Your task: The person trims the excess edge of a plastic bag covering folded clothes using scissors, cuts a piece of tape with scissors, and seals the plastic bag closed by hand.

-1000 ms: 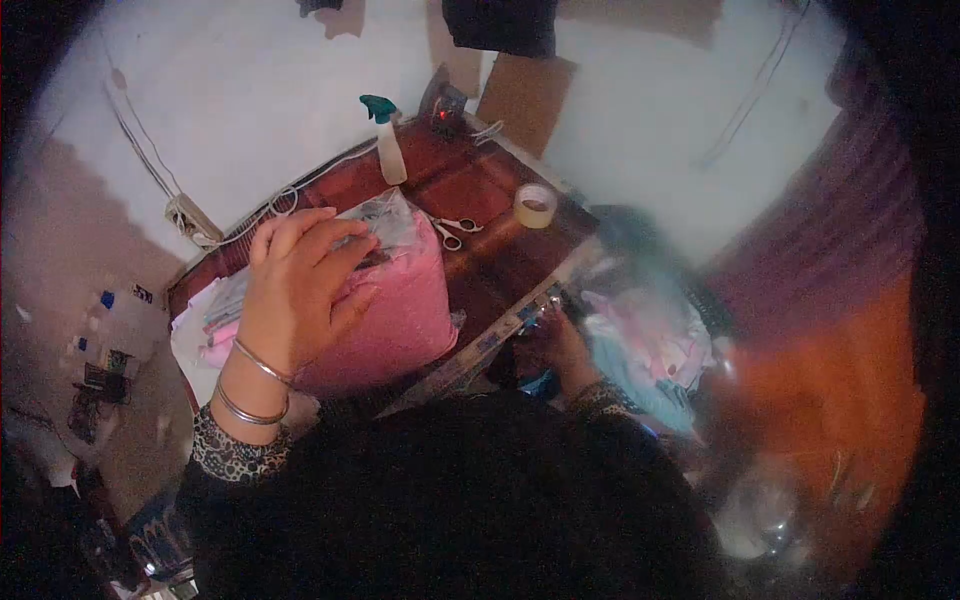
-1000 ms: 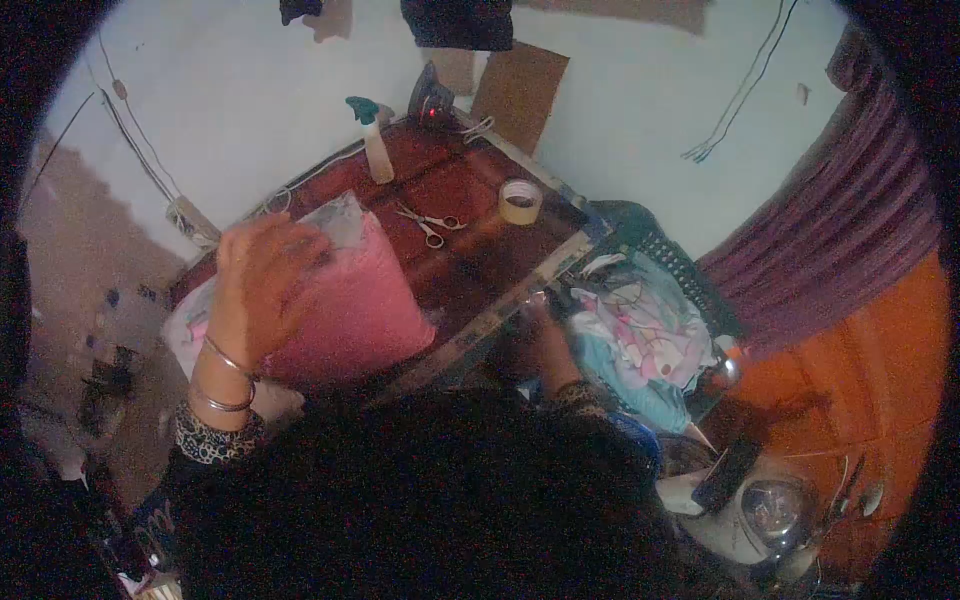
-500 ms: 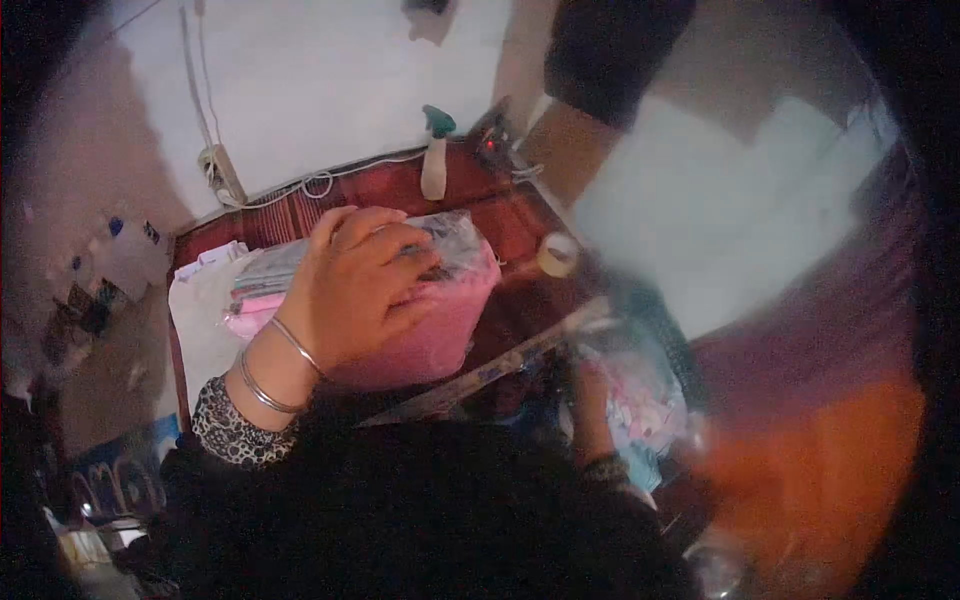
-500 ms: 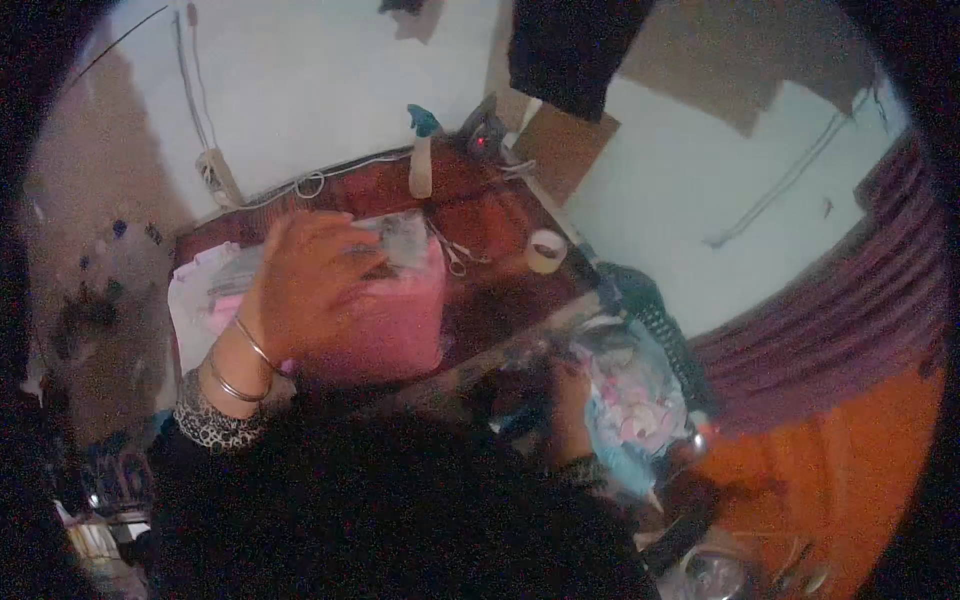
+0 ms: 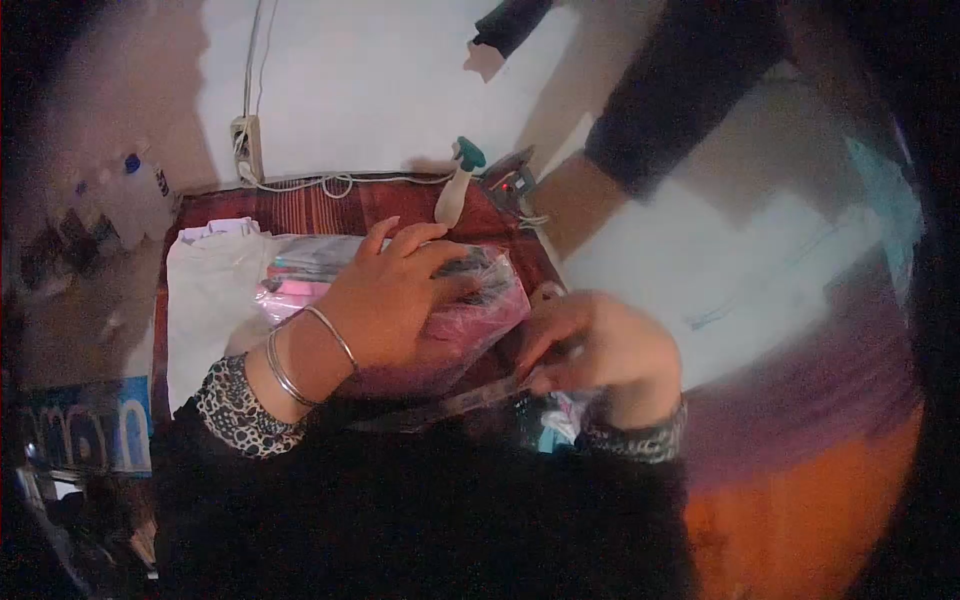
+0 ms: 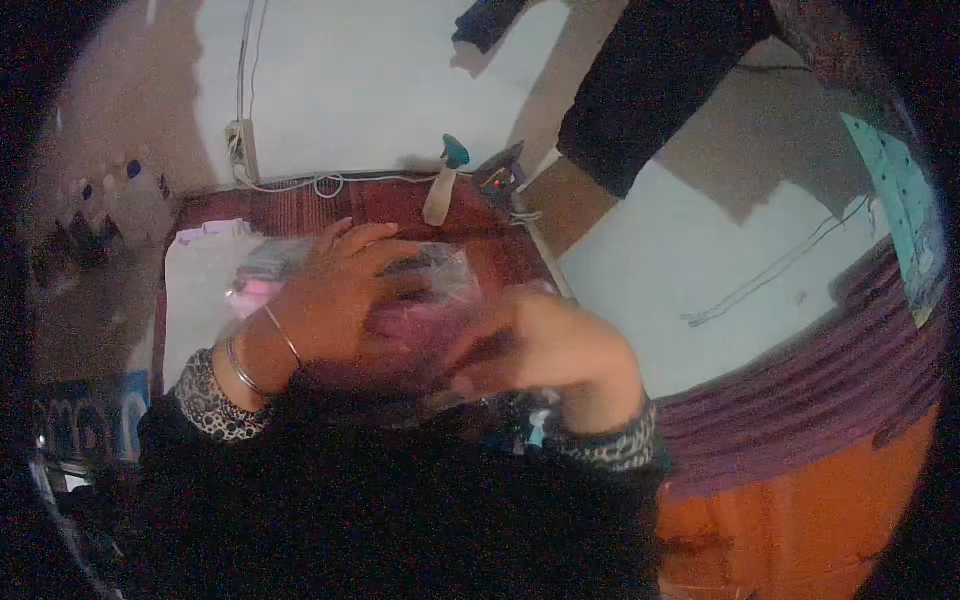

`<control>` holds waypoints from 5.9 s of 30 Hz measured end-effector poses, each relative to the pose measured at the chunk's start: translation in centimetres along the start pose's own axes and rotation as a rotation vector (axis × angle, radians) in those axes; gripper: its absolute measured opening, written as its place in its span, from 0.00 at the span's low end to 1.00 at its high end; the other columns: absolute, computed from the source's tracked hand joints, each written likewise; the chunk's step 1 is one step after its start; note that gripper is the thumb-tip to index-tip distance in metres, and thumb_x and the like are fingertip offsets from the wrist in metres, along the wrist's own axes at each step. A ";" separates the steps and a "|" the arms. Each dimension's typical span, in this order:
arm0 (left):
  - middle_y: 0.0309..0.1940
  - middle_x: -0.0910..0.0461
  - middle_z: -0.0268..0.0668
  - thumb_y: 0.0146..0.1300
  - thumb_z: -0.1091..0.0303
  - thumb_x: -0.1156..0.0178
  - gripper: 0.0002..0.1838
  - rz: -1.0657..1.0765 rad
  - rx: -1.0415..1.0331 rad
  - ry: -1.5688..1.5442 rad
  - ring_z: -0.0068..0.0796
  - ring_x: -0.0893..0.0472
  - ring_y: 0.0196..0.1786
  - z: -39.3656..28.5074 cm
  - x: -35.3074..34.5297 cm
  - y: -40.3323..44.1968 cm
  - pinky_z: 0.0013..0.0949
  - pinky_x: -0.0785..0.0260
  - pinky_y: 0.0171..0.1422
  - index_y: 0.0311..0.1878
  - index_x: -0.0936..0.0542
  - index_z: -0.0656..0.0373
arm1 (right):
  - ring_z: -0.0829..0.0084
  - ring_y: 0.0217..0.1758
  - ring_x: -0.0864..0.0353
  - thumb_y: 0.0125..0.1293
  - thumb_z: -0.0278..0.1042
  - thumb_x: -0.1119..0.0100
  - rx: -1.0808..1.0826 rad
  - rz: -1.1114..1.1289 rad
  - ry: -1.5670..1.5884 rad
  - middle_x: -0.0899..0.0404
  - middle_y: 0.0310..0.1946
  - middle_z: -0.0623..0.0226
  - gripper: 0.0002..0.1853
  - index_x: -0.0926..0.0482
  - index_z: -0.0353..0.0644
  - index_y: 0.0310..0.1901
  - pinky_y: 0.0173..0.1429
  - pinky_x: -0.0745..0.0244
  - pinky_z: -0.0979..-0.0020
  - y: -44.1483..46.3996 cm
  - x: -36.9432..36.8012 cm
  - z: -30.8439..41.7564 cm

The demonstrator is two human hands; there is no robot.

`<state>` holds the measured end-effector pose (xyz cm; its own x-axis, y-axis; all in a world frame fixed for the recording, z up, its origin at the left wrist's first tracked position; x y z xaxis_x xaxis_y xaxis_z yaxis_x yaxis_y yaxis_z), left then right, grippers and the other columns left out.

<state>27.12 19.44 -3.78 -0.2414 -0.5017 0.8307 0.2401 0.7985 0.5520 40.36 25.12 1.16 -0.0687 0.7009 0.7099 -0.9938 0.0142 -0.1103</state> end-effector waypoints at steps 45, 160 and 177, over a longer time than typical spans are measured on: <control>0.64 0.32 0.34 0.47 0.43 0.33 0.32 0.034 0.021 -0.021 0.41 0.42 0.72 0.5 -0.9 -0.5 0.62 0.53 0.73 0.57 0.22 0.42 | 0.82 0.23 0.25 0.57 0.40 0.31 -0.419 -0.392 -0.129 0.22 0.21 0.73 0.13 0.20 0.40 0.35 0.25 0.32 0.74 4.6 2.7 -9.0; 0.51 0.20 0.19 0.51 0.60 0.37 0.18 -0.141 -0.120 0.205 0.23 0.24 0.53 -1.5 -1.4 -4.9 0.43 0.37 0.64 0.48 0.17 0.40 | 0.57 0.54 0.22 0.51 0.36 0.29 -0.175 -1.356 -0.527 0.19 0.45 0.58 0.19 0.18 0.42 0.45 0.60 0.29 0.61 -13.1 -3.6 -13.3; 0.52 0.21 0.21 0.49 0.63 0.35 0.17 -0.068 -0.096 0.404 0.26 0.26 0.59 -1.2 -0.8 -6.0 0.45 0.43 0.68 0.46 0.15 0.41 | 0.45 0.50 0.20 0.61 0.51 0.39 -0.646 -0.862 -0.324 0.19 0.46 0.50 0.33 0.35 0.47 0.64 0.52 0.25 0.51 -16.3 -24.1 -39.4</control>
<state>27.01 14.67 -7.67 0.1241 -0.6576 0.7431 0.3276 0.7340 0.5949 61.67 36.13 -41.53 0.5065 0.0611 0.8601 -0.4949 0.8374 0.2320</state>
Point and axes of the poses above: each hand's wrist, its own y-axis towards the middle knuckle, its own x-axis out of the back of the hand, z = x × y, the point moved 7 cm from there along y, towards the middle knuckle
